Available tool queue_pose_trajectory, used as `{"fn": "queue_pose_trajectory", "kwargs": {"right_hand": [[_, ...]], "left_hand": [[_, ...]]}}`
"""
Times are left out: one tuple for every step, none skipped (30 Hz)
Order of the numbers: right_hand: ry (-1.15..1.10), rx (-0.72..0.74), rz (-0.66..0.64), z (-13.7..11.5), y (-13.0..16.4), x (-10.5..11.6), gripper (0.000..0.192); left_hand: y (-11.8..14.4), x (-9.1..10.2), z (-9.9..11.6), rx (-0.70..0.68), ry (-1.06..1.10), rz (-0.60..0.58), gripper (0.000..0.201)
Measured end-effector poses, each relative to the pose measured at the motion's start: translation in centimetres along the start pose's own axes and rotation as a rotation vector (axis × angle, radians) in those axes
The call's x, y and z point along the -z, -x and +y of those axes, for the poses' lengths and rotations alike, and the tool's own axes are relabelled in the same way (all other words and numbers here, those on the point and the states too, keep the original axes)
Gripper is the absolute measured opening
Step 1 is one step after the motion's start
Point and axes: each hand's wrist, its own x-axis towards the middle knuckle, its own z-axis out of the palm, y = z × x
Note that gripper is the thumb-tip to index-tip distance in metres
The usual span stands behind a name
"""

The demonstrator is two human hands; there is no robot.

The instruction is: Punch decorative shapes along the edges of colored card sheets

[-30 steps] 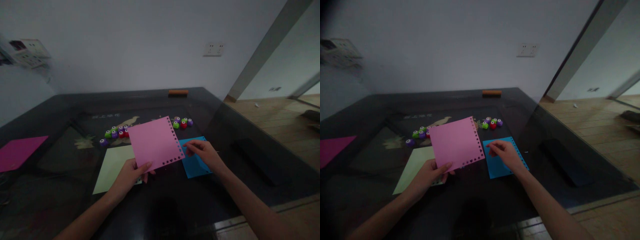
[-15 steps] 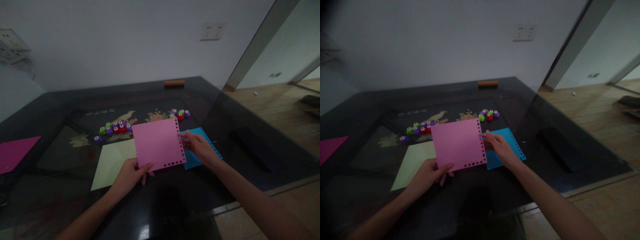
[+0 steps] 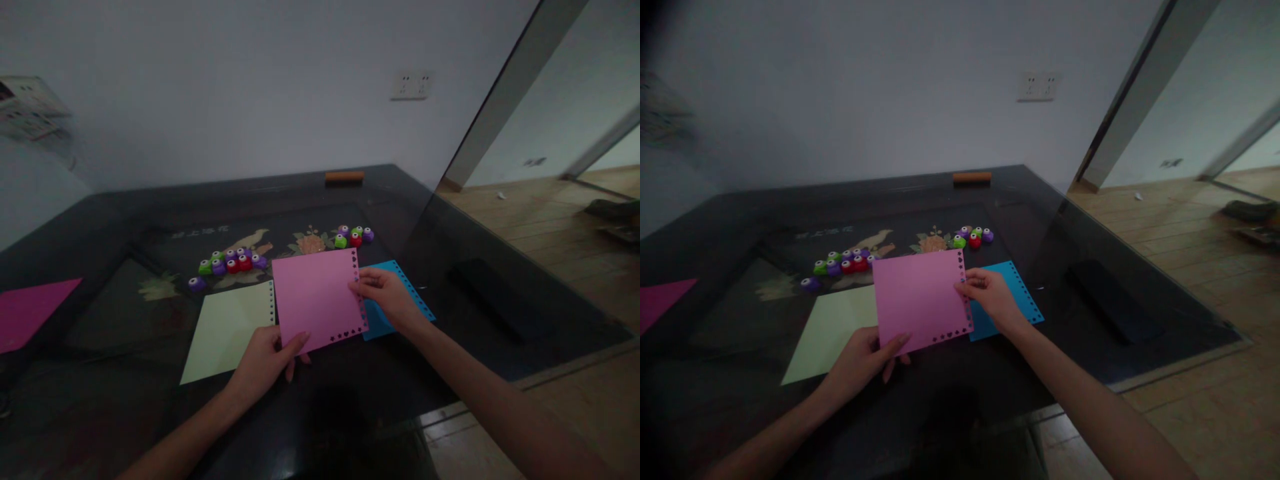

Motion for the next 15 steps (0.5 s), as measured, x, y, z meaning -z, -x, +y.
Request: {"fn": "queue_pose_trajectory", "kwargs": {"right_hand": [[-0.010,0.003,0.010,0.1,0.0,0.0,0.019],[-0.025,0.004,0.021,0.1,-0.1,0.0,0.019],[-0.042,0.005,0.036,0.1,-0.1,0.1,0.019],[-0.059,0.005,0.050,0.0,-0.2,0.3,0.019],[-0.079,0.008,0.065,-0.1,-0.2,0.5,0.019],[-0.100,0.011,0.082,-0.2,-0.2,0.8,0.020],[-0.118,0.014,0.099,-0.4,-0.1,1.1,0.021],[-0.132,0.014,0.116,-0.7,-0.1,1.5,0.022],[-0.141,0.009,0.133,-0.9,0.0,1.9,0.023],[-0.144,-0.002,0.147,-1.1,0.1,2.3,0.025],[-0.142,-0.015,0.160,-1.2,0.2,2.8,0.026],[-0.140,-0.026,0.172,-1.4,0.3,3.3,0.027],[-0.140,-0.031,0.187,-1.5,0.4,3.8,0.029],[-0.141,-0.030,0.203,-1.5,0.5,4.5,0.031],[-0.140,-0.023,0.224,-1.6,0.5,5.2,0.032]], "left_hand": [[0.0,-0.1,0.0,-0.023,0.007,-0.005,0.050],[0.1,-0.2,-0.1,-0.050,0.018,-0.013,0.052],[0.2,-0.3,-0.2,-0.083,0.030,-0.018,0.054],[0.2,-0.4,-0.2,-0.121,0.042,-0.019,0.055],[0.3,-0.4,-0.3,-0.162,0.048,-0.014,0.057],[0.4,-0.5,-0.5,-0.204,0.043,0.000,0.057],[0.5,-0.5,-0.6,-0.250,0.022,0.025,0.056],[0.6,-0.5,-0.6,-0.302,-0.018,0.059,0.055],[0.6,-0.6,-0.7,-0.360,-0.074,0.099,0.054],[0.6,-0.7,-0.6,-0.429,-0.144,0.141,0.052],[0.6,-0.8,-0.5,-0.504,-0.222,0.179,0.052],[0.6,-0.9,-0.3,-0.582,-0.303,0.210,0.051],[0.5,-1.1,0.0,-0.655,-0.380,0.229,0.051],[0.3,-1.4,0.4,-0.719,-0.450,0.235,0.050],[0.0,-1.7,0.8,-0.773,-0.511,0.227,0.049]]}}
